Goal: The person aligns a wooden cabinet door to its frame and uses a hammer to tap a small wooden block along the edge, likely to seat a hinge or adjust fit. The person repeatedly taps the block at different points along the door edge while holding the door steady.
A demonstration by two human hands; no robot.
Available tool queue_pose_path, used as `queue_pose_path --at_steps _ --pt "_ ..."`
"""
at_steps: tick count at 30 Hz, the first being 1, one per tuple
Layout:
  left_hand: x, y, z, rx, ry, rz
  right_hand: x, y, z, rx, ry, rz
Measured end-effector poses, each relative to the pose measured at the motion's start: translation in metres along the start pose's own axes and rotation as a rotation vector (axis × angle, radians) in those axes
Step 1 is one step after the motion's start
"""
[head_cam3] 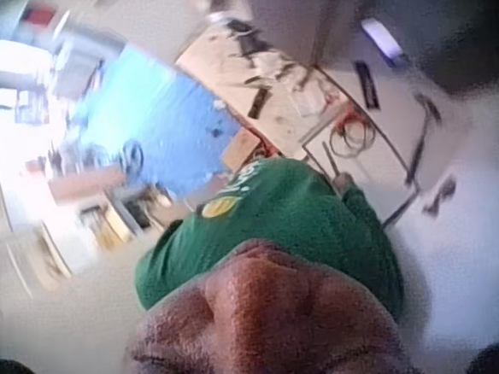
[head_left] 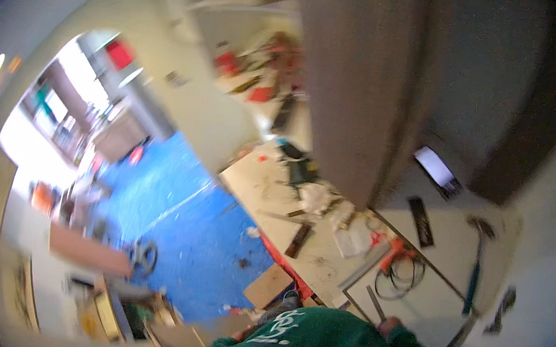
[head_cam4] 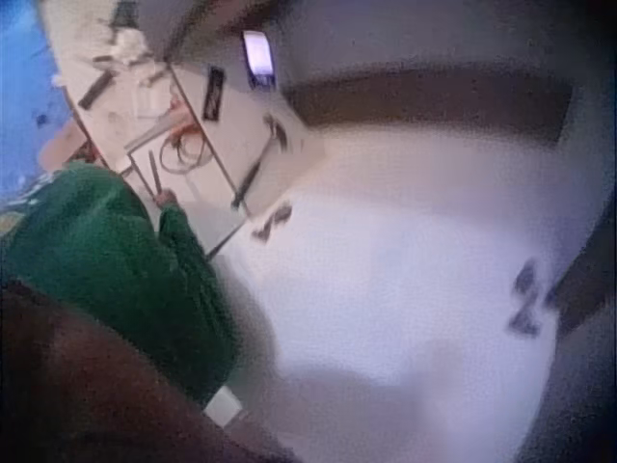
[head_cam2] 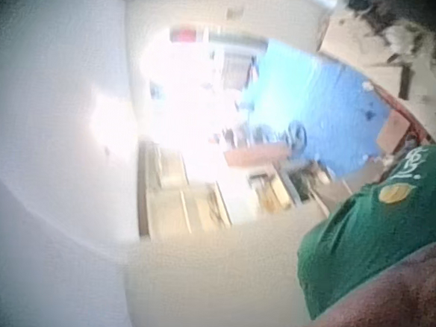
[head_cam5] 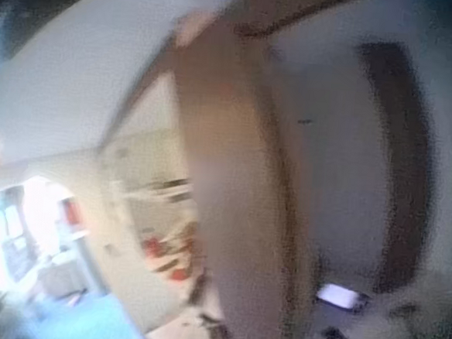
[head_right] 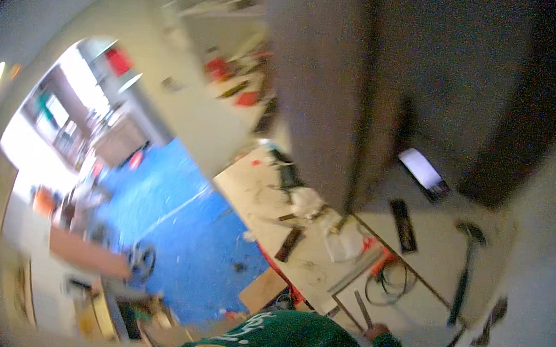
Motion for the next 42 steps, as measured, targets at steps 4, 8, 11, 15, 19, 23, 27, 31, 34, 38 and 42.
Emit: queue_pose_path --at_steps 4,8,11,15,19,23,27,31,34,38,42 --pt "0.074 -0.011 0.044 0.011 -0.071 -0.095 0.008 0.027 -0.013 0.141 0.121 0.128" --pt "0.121 0.004 0.066 0.031 -0.151 -0.150 0.074 0.028 -0.046 0.167 0.103 0.058" --pt "0.097 0.037 0.066 -0.002 -0.354 -0.090 0.119 0.020 -0.068 0.178 0.062 -0.019" --pt "-0.033 0.084 0.064 0.038 -0.559 0.128 0.163 0.016 -0.081 0.190 -0.002 -0.120" --pt "-0.169 0.028 0.066 0.269 -0.536 0.162 0.192 0.021 -0.092 0.188 -0.044 -0.187" --pt "-0.270 -0.083 0.030 0.136 -0.729 0.275 0.217 0.020 -0.098 0.190 -0.074 -0.221" --pt "-0.360 -0.170 -0.026 0.515 -0.446 0.753 0.237 0.017 -0.103 0.183 -0.094 -0.240" --pt "-0.376 -0.174 -0.035 0.528 -0.392 0.871 0.250 0.014 -0.107 0.181 -0.109 -0.258" --pt "-0.319 -0.136 -0.023 0.372 0.041 0.436 0.255 0.013 -0.110 0.180 -0.111 -0.270" --pt "-0.283 -0.119 -0.015 0.333 -0.077 0.508 0.259 0.013 -0.113 0.177 -0.116 -0.274" --pt "-0.340 -0.134 -0.051 -0.009 -0.048 0.986 0.259 0.013 -0.113 0.177 -0.129 -0.258"
Point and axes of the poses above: each hand's wrist, its own y-axis towards the middle knuckle, its own z-axis out of the palm, x = y × z, the point moved 4 cm from there along y, towards the middle knuckle, and after that the axes turned 13 degrees about z, right-handed, at the moved point
